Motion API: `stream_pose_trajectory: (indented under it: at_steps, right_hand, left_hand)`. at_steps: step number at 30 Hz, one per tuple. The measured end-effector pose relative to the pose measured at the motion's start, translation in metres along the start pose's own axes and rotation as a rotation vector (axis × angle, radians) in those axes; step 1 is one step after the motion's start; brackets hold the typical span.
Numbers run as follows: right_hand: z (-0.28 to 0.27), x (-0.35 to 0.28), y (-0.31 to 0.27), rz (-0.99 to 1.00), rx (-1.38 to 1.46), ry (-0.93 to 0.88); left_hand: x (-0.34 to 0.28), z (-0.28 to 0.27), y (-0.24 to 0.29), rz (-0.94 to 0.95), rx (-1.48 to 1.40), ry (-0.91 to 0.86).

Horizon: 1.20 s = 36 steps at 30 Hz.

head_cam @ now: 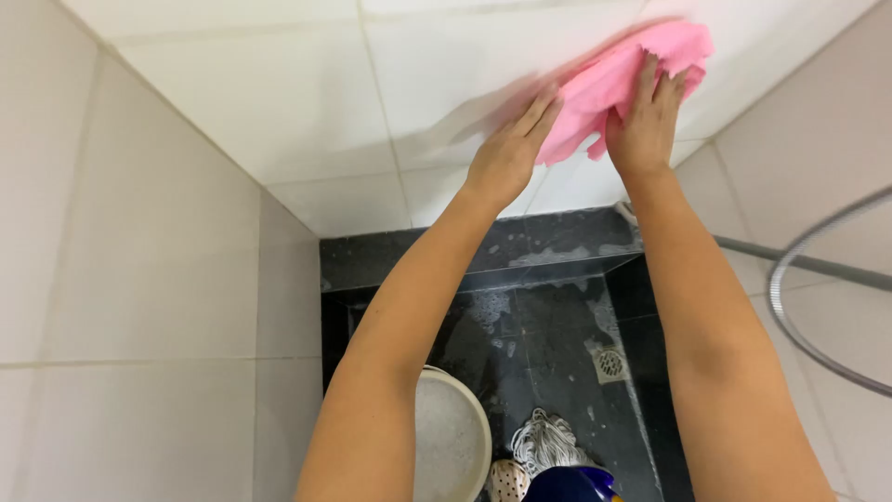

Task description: The person washes a pink cloth in a sink, then fills a bucket with water from a shower head. They dip a mop into the bucket, wring it out, and proceed to mop the bathroom floor, repeatedly dipping and wringing the mop as they clean around the toilet and sink.

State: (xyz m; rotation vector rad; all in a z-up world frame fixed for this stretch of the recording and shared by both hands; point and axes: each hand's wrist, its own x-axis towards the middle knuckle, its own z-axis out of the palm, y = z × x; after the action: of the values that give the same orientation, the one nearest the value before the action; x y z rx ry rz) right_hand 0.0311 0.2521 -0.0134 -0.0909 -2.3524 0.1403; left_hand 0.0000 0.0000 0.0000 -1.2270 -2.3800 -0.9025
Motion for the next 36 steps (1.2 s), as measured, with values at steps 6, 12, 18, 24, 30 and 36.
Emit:
stream_pose_trajectory:
  at_steps: [6, 12, 18, 24, 30, 36]
  right_hand:
    - [-0.071, -0.006, 0.013, -0.051, 0.067, -0.103]
    - [-0.199, -0.026, -0.056, 0.081, 0.371, -0.070]
    - [-0.286, -0.092, -0.096, 0.216, 0.435, -0.109]
    - [-0.385, -0.148, -0.121, 0.580, 0.546, -0.300]
    - [-0.437, -0.235, -0.133, 0.695, 0.362, -0.280]
    - [-0.516, -0.274, -0.163, 0.914, 0.269, -0.172]
  left_hand:
    - [0.022, -0.061, 0.095, -0.031, -0.391, 0.074]
    - [0.049, -0.133, 0.199, 0.015, -0.557, 0.153]
    - [0.020, -0.154, 0.278, -0.234, -0.600, -0.090]
    - [-0.008, -0.153, 0.325, -0.349, -0.845, -0.100]
    - [-0.031, -0.140, 0.386, -0.155, -0.996, -0.324]
    - [-0.047, -0.143, 0.463, 0.013, -1.005, -0.661]
